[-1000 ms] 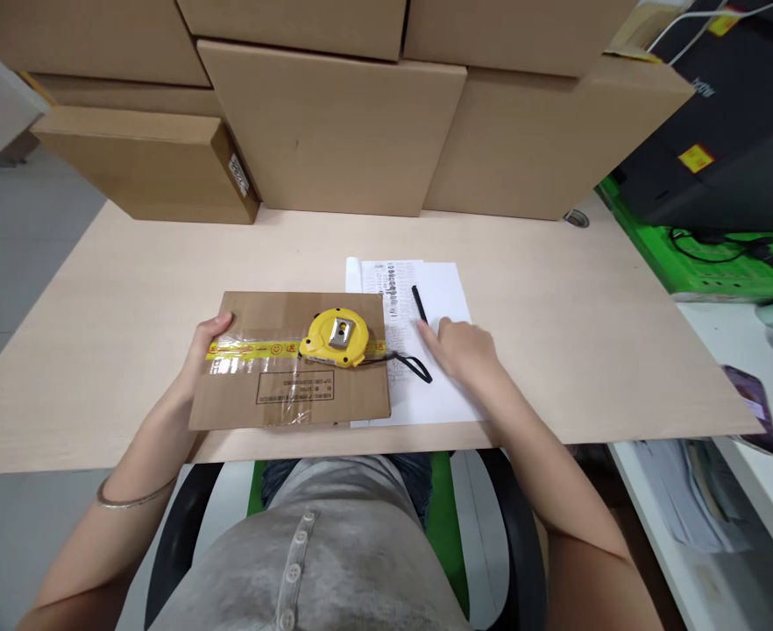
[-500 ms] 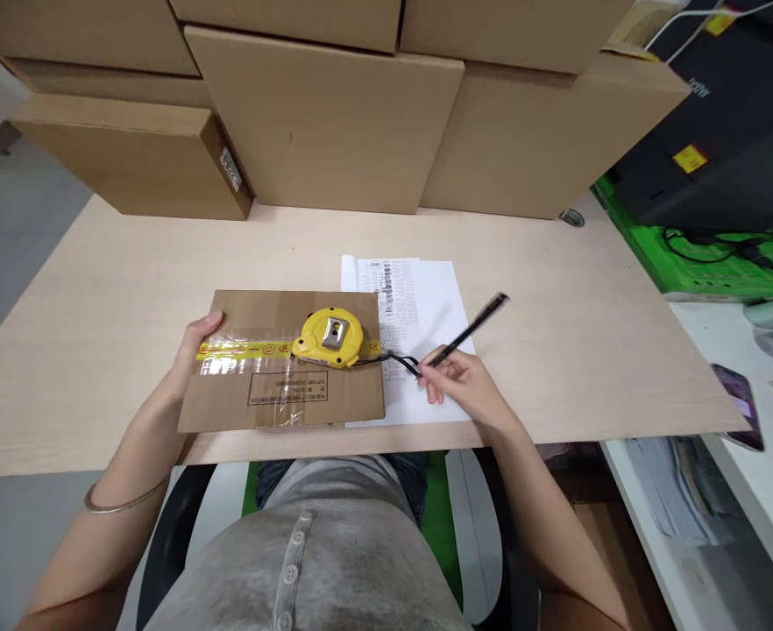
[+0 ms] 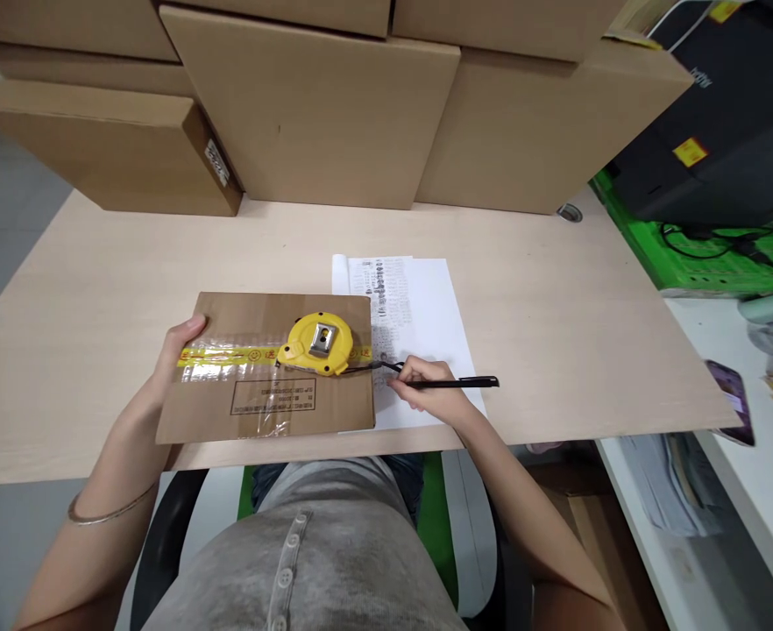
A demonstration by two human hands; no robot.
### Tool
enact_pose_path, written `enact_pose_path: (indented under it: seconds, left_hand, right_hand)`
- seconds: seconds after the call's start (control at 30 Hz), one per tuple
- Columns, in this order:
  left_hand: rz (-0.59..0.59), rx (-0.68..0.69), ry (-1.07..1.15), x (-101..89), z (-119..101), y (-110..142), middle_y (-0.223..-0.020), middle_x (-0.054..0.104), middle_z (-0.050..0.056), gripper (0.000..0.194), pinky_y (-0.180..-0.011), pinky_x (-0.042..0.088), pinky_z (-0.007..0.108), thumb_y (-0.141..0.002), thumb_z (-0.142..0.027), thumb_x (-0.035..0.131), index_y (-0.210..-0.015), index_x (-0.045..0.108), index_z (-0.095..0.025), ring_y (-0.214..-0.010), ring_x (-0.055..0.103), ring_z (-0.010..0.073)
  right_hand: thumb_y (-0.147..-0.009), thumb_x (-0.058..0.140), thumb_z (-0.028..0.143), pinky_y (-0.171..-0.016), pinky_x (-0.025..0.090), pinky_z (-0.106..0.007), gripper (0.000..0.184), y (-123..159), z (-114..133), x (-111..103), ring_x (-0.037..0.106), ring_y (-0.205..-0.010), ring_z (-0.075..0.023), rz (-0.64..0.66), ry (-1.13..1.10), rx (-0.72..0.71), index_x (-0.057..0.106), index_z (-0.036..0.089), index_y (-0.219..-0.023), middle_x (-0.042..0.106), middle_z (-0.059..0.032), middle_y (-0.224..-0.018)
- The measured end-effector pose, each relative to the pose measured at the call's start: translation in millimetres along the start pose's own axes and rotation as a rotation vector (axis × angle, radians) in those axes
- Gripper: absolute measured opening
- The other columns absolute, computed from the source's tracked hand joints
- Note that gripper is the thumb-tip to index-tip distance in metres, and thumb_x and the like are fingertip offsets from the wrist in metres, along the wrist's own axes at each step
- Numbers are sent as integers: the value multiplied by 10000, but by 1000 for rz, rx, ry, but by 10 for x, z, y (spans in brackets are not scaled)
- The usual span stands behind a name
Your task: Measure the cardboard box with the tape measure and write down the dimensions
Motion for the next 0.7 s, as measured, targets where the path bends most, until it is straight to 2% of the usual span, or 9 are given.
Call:
enact_pose_path:
  seconds: [0.1,0.23,0.4,0.5,0.7]
  left_hand:
    - [-72,-107,-21,-13,15,75,-743,828,115,628,-577,660,357,-800,-753,683,-978,798,-162,-864,830,402]
    - [-74,-104,-26,6,-30,122,-763,837,116,589,-579,657,341,-826,-720,687,-968,798,-159,-863,833,391]
    - [-95,-120,-30,-10,4,103,-718,822,107,626,-560,646,336,-788,-752,697,-979,798,-165,-851,831,395]
    - [-126,-128,-7,-54,53,60,-722,820,110,683,-543,640,356,-747,-772,704,-1024,798,-155,-854,827,413]
    - [-98,-147,8,-107,131,-29,-817,839,142,742,-589,664,412,-718,-805,702,-1110,810,-184,-893,821,429]
  right_hand:
    - [-818,776,443,-397,370,-240,347,-6,4,11,484,-388,-110,6,7,-6,539,250,-655,573,41,-467]
    - [-810,778,438,-409,352,-253,399,-18,28,15,461,-387,-110,4,28,-37,510,248,-583,541,38,-435]
    - [-817,757,410,-416,323,-260,391,-17,61,13,438,-403,-108,-9,54,-70,509,248,-562,533,36,-446]
    - [-815,747,396,-419,329,-264,367,-11,63,17,451,-406,-115,-4,61,-74,524,248,-564,534,34,-445]
    - [-829,725,362,-423,328,-267,364,4,42,7,448,-405,-117,-19,76,-66,492,257,-570,536,37,-449]
Point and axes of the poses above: each hand's wrist, its own y-axis away from the middle knuckle, its own x-axis out of the palm, z = x × y, the point moved 6 cm from there along -y, towards the middle knuckle
